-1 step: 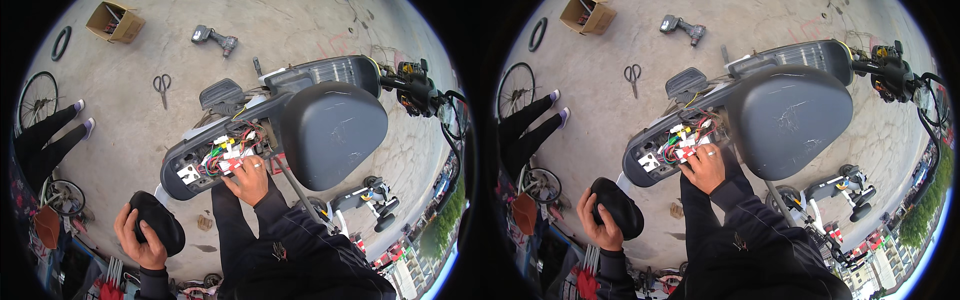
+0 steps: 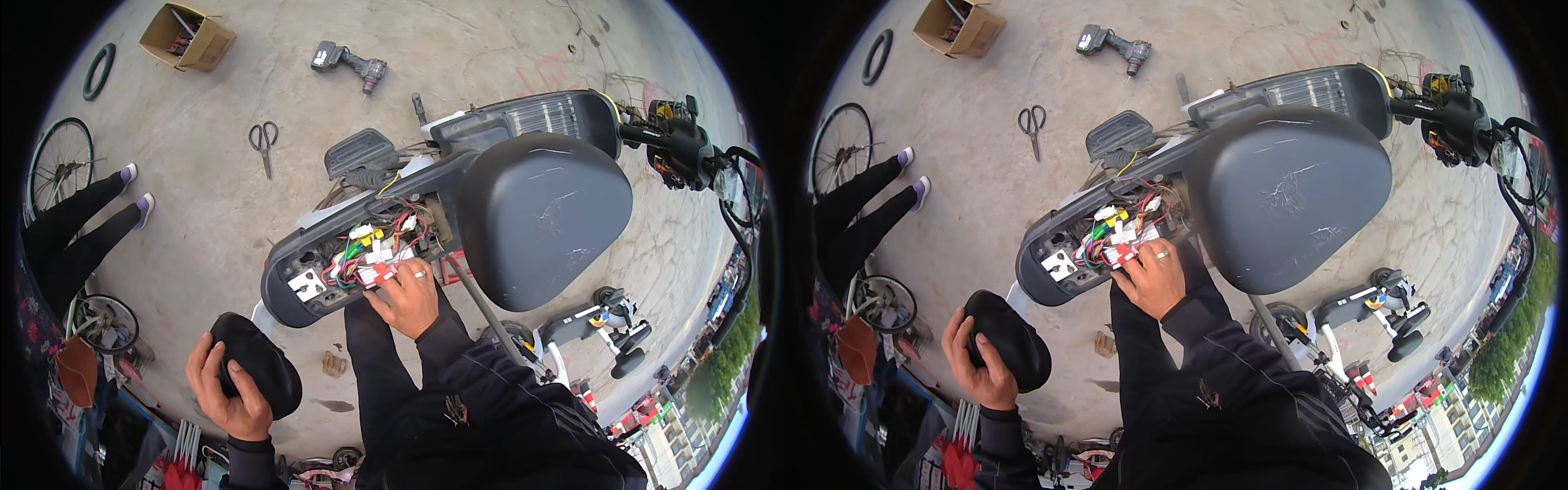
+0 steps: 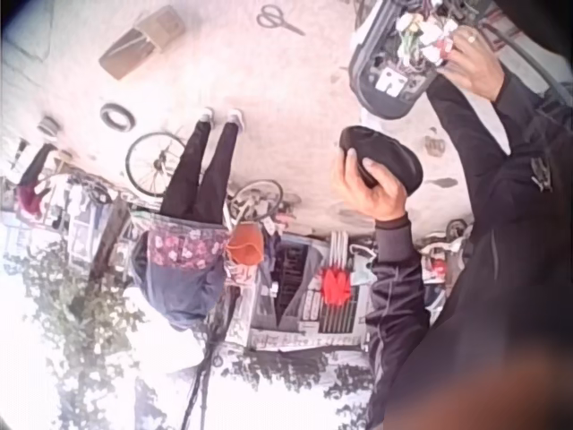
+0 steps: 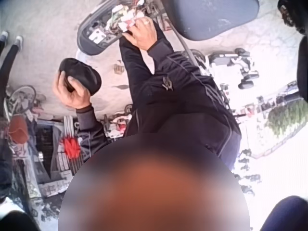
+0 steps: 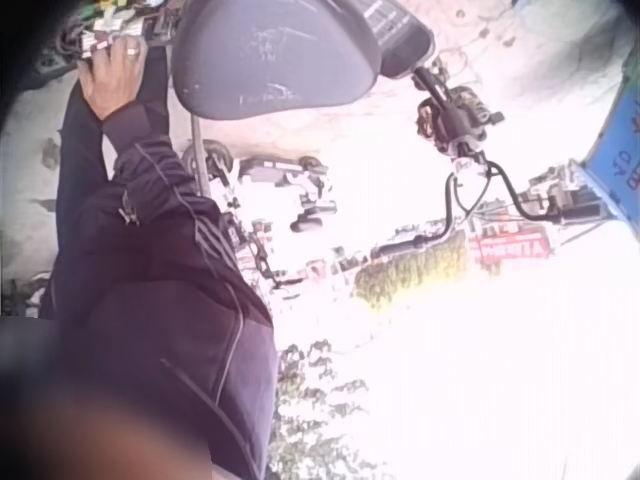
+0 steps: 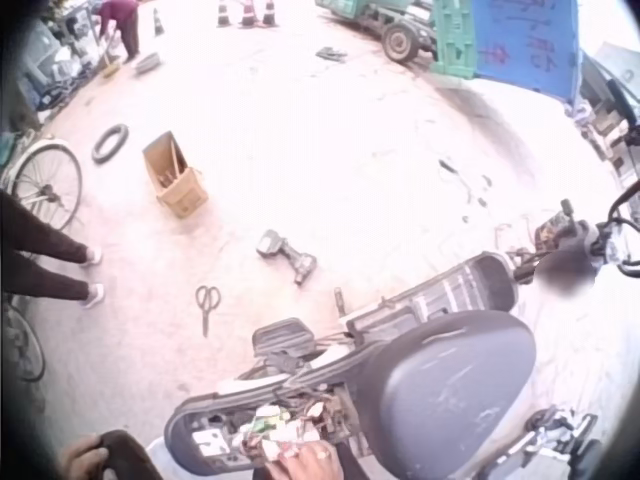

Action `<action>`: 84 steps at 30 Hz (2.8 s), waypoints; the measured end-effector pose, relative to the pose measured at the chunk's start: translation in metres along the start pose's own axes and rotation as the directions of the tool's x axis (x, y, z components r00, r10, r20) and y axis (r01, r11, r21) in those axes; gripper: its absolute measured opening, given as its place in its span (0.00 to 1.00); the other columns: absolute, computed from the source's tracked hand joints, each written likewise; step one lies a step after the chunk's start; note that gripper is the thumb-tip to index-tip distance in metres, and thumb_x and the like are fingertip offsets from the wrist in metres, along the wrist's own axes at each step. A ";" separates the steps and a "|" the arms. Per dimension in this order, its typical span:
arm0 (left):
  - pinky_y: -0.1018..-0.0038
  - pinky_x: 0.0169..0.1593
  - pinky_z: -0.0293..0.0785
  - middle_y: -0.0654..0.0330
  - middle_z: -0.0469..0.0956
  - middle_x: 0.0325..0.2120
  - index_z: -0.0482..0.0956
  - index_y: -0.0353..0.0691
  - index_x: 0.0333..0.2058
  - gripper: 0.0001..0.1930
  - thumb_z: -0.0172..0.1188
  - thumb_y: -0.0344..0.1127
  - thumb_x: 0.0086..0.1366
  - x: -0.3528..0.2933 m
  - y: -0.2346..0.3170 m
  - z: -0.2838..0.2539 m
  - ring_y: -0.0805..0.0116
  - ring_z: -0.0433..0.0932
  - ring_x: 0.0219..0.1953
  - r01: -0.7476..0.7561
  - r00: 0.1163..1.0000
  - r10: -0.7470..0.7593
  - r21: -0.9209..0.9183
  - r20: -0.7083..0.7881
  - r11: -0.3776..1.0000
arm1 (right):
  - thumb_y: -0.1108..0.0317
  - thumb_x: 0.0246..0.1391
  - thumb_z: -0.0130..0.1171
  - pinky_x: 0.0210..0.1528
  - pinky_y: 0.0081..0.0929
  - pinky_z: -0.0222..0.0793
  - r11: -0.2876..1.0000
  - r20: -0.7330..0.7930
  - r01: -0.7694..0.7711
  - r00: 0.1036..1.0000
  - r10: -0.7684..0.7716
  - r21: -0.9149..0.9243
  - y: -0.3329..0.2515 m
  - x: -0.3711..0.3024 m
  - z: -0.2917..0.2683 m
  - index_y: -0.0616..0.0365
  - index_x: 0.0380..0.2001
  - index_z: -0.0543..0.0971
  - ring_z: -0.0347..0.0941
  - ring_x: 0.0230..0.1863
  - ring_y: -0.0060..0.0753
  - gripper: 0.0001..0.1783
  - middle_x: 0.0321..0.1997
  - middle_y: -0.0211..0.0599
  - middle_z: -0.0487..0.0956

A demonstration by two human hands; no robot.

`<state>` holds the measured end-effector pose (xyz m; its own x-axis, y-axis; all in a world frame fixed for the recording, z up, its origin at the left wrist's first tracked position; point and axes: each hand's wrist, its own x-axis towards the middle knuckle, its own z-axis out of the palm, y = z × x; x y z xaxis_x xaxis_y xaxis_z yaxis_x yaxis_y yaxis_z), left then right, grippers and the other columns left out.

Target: The person uses a hex key and pedal wrench to remove a bicycle pedal and crank arm, then moves to an electric scooter to inspect and connect wiring under the seat. The person handles the bicycle crankset, pedal, and scooter wiring connectors.

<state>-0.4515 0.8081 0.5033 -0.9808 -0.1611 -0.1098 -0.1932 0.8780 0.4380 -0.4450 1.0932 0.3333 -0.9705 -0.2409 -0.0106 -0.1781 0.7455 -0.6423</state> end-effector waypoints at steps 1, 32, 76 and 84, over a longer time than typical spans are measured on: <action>0.56 0.65 0.71 0.42 0.77 0.58 0.80 0.30 0.52 0.15 0.55 0.21 0.67 0.000 0.000 0.000 0.44 0.77 0.60 -0.002 1.000 0.002 -0.001 0.000 1.000 | 0.63 0.46 0.78 0.59 0.49 0.67 1.000 0.018 -0.011 1.000 0.011 -0.003 0.001 -0.005 0.000 0.53 0.40 0.84 0.72 0.50 0.48 0.18 0.42 0.39 0.73; 0.58 0.68 0.68 0.44 0.77 0.60 0.80 0.31 0.53 0.13 0.55 0.24 0.72 -0.001 0.000 -0.001 0.48 0.76 0.62 0.019 1.000 -0.019 0.023 0.009 1.000 | 0.77 0.46 0.73 0.55 0.45 0.71 0.979 -0.075 -0.070 0.994 0.085 0.190 0.006 -0.016 -0.020 0.57 0.43 0.81 0.76 0.51 0.49 0.19 0.51 0.42 0.77; 0.58 0.65 0.71 0.43 0.79 0.58 0.81 0.31 0.51 0.13 0.56 0.23 0.69 0.001 -0.003 -0.001 0.47 0.78 0.60 -0.017 1.000 0.017 -0.028 -0.015 0.999 | 0.74 0.43 0.73 0.40 0.38 0.78 0.990 0.157 0.053 0.985 -0.073 0.128 0.025 0.032 -0.046 0.57 0.46 0.83 0.82 0.39 0.42 0.22 0.54 0.40 0.80; 0.58 0.66 0.69 0.43 0.78 0.59 0.80 0.30 0.52 0.13 0.55 0.23 0.71 0.001 -0.003 -0.003 0.47 0.77 0.61 -0.017 1.000 0.017 -0.035 0.001 0.999 | 0.72 0.46 0.72 0.47 0.43 0.78 0.994 0.243 -0.014 0.970 -0.013 0.111 0.019 0.028 -0.036 0.56 0.50 0.80 0.82 0.48 0.48 0.25 0.63 0.40 0.79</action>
<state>-0.4520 0.8037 0.5041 -0.9839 -0.1455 -0.1034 -0.1773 0.8641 0.4711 -0.4811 1.1233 0.3485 -0.8995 -0.3946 -0.1878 -0.1452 0.6753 -0.7232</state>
